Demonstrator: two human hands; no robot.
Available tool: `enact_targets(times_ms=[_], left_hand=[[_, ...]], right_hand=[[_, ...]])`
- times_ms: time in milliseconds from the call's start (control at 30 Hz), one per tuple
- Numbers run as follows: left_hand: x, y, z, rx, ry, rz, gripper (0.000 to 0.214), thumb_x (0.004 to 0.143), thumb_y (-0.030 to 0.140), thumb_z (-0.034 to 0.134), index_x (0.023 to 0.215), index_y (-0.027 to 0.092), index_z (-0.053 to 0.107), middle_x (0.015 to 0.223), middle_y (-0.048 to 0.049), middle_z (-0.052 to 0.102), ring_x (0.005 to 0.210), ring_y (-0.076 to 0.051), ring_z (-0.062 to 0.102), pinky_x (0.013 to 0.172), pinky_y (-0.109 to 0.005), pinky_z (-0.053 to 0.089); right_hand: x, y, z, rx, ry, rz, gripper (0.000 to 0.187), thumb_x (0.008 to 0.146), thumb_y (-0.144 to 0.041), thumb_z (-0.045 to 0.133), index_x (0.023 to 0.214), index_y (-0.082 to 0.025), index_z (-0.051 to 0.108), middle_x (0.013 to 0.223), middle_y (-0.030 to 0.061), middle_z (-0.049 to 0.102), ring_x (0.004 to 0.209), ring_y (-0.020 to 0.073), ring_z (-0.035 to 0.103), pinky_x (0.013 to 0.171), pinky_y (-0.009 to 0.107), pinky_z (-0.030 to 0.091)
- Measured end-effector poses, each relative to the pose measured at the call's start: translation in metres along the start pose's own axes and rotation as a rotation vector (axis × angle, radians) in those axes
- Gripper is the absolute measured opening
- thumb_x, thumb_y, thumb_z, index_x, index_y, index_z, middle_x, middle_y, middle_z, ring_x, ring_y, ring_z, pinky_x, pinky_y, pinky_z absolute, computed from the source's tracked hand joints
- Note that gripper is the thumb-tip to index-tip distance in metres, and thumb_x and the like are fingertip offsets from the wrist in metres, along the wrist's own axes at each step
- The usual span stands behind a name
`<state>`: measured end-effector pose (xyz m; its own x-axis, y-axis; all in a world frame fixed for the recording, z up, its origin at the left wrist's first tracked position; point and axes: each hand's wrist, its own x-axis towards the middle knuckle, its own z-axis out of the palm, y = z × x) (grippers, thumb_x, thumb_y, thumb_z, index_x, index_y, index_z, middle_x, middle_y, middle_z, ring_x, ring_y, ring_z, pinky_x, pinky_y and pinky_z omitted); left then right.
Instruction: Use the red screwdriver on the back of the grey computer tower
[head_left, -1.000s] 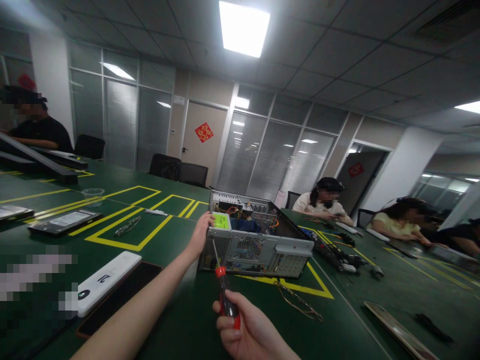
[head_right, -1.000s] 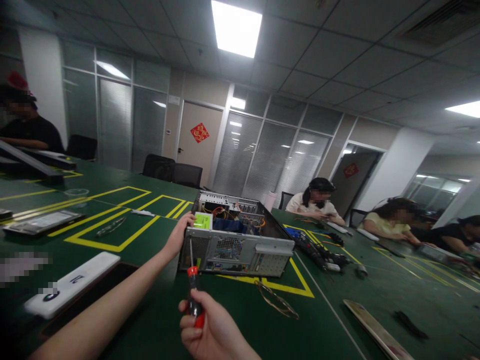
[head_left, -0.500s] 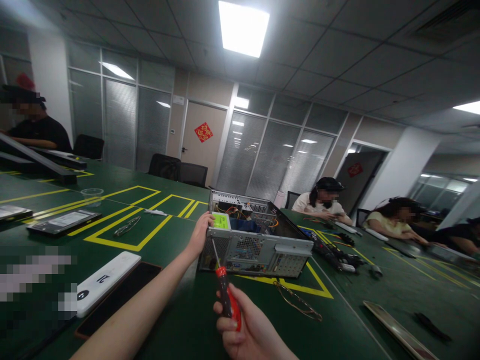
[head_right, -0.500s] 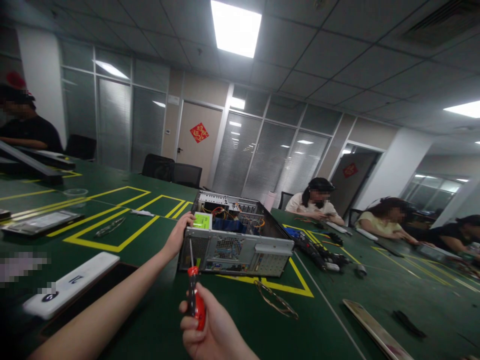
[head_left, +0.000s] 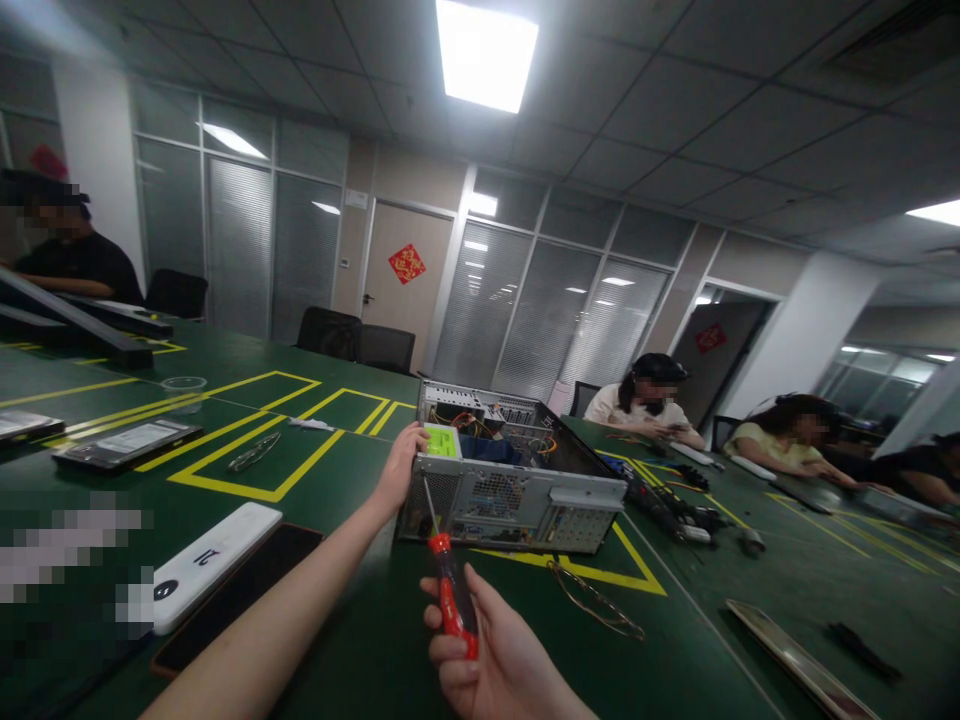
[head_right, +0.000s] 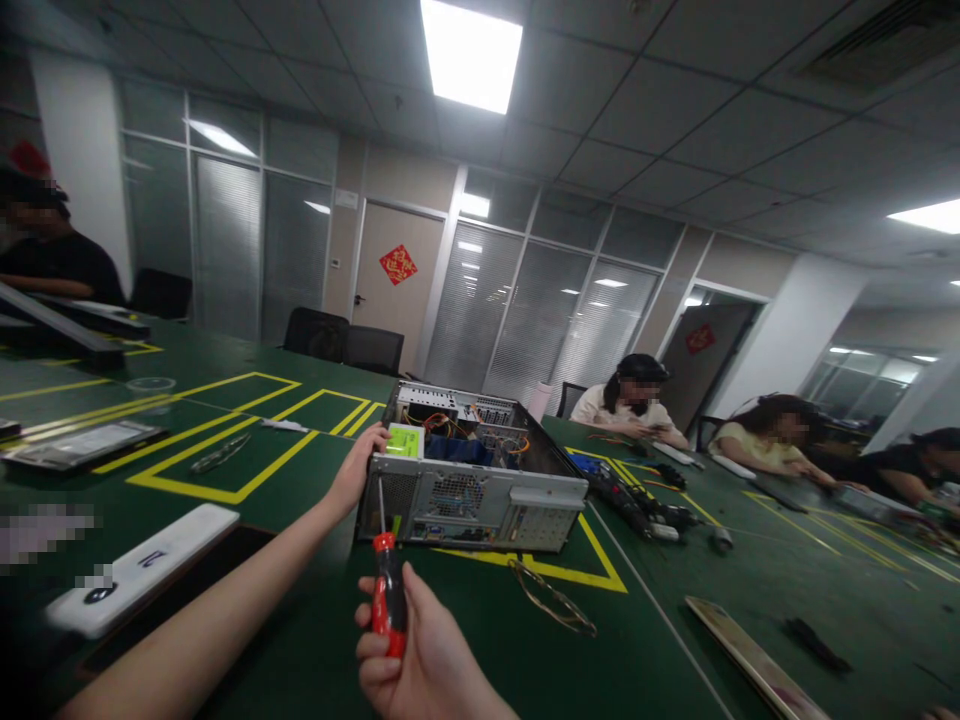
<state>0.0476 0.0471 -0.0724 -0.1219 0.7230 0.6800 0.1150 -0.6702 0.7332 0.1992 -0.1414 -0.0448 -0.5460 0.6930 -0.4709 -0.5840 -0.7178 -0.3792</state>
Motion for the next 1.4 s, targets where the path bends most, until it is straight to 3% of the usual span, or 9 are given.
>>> enact_targets(times_ms=[200,300,433,667,767,900,1133,1400], left_hand=[[0.0005,0.0024,-0.0009,-0.002,-0.022,0.011,0.041,0.093,0.046,0.026,0.072,0.021,0.051,0.105,-0.0086,0.062,0.126,-0.022,0.045,0.114,-0.039,0.030],[0.0004,0.0019,-0.0010,0.003,-0.017,0.011,0.040,0.093,0.045,0.026,0.072,0.022,0.051,0.105,-0.0081,0.062,0.126,-0.022,0.046,0.114,-0.039,0.030],[0.0000,0.0006,-0.0007,0.004,-0.009,0.005,0.040,0.093,0.044,0.027,0.072,0.021,0.052,0.106,-0.0080,0.062,0.126,-0.022,0.045,0.114,-0.040,0.030],[0.0012,0.0006,-0.0010,0.001,-0.020,0.010,0.041,0.093,0.047,0.026,0.071,0.022,0.051,0.104,-0.0082,0.062,0.125,-0.022,0.046,0.115,-0.040,0.028],[0.0017,-0.0001,-0.0008,0.007,-0.013,0.007,0.041,0.093,0.047,0.026,0.071,0.022,0.051,0.105,-0.0083,0.062,0.125,-0.022,0.046,0.114,-0.039,0.029],[0.0012,-0.0019,0.0000,0.004,-0.014,0.016,0.041,0.093,0.046,0.026,0.071,0.021,0.051,0.105,-0.0087,0.062,0.126,-0.023,0.046,0.114,-0.040,0.030],[0.0003,-0.0015,-0.0004,-0.004,-0.010,0.022,0.040,0.093,0.044,0.027,0.073,0.021,0.052,0.106,-0.0087,0.062,0.125,-0.022,0.047,0.114,-0.039,0.030],[0.0007,0.0003,-0.0002,-0.006,-0.004,0.010,0.040,0.093,0.045,0.027,0.072,0.021,0.052,0.105,-0.0085,0.062,0.125,-0.022,0.047,0.113,-0.038,0.030]], right_hand=[[-0.0022,0.0011,0.0027,-0.020,0.068,-0.046,0.027,0.091,-0.027,0.052,0.074,-0.007,0.059,0.057,-0.0003,0.051,0.043,0.0011,0.035,0.039,0.009,0.026],[-0.0016,0.0013,0.0043,-0.004,0.093,-0.090,0.029,0.092,-0.031,0.051,0.078,-0.008,0.060,0.063,0.0025,0.058,0.048,0.0040,0.045,0.043,0.011,0.034],[0.0006,0.0008,0.0034,-0.019,0.065,-0.048,0.033,0.093,-0.036,0.047,0.090,-0.007,0.061,0.068,0.0050,0.061,0.052,0.0074,0.051,0.046,0.015,0.038],[0.0028,-0.0016,-0.0010,-0.015,0.015,-0.080,0.029,0.092,-0.032,0.049,0.092,-0.006,0.061,0.067,0.0049,0.059,0.048,0.0059,0.046,0.044,0.013,0.031],[0.0027,-0.0023,-0.0026,-0.020,0.023,-0.125,0.026,0.089,-0.034,0.054,0.084,-0.009,0.061,0.066,0.0041,0.058,0.046,0.0039,0.041,0.041,0.011,0.025],[0.0011,-0.0022,-0.0019,-0.035,0.038,-0.138,0.018,0.086,-0.025,0.059,0.075,-0.010,0.058,0.067,0.0038,0.059,0.048,0.0028,0.040,0.040,0.010,0.026],[0.0022,-0.0024,0.0003,-0.019,0.028,-0.081,0.027,0.088,-0.032,0.056,0.091,-0.005,0.060,0.072,0.0065,0.061,0.054,0.0067,0.050,0.045,0.013,0.035],[0.0039,-0.0050,-0.0044,-0.023,-0.018,-0.062,0.030,0.091,-0.033,0.050,0.097,-0.006,0.060,0.071,0.0061,0.060,0.052,0.0067,0.047,0.044,0.013,0.033]])
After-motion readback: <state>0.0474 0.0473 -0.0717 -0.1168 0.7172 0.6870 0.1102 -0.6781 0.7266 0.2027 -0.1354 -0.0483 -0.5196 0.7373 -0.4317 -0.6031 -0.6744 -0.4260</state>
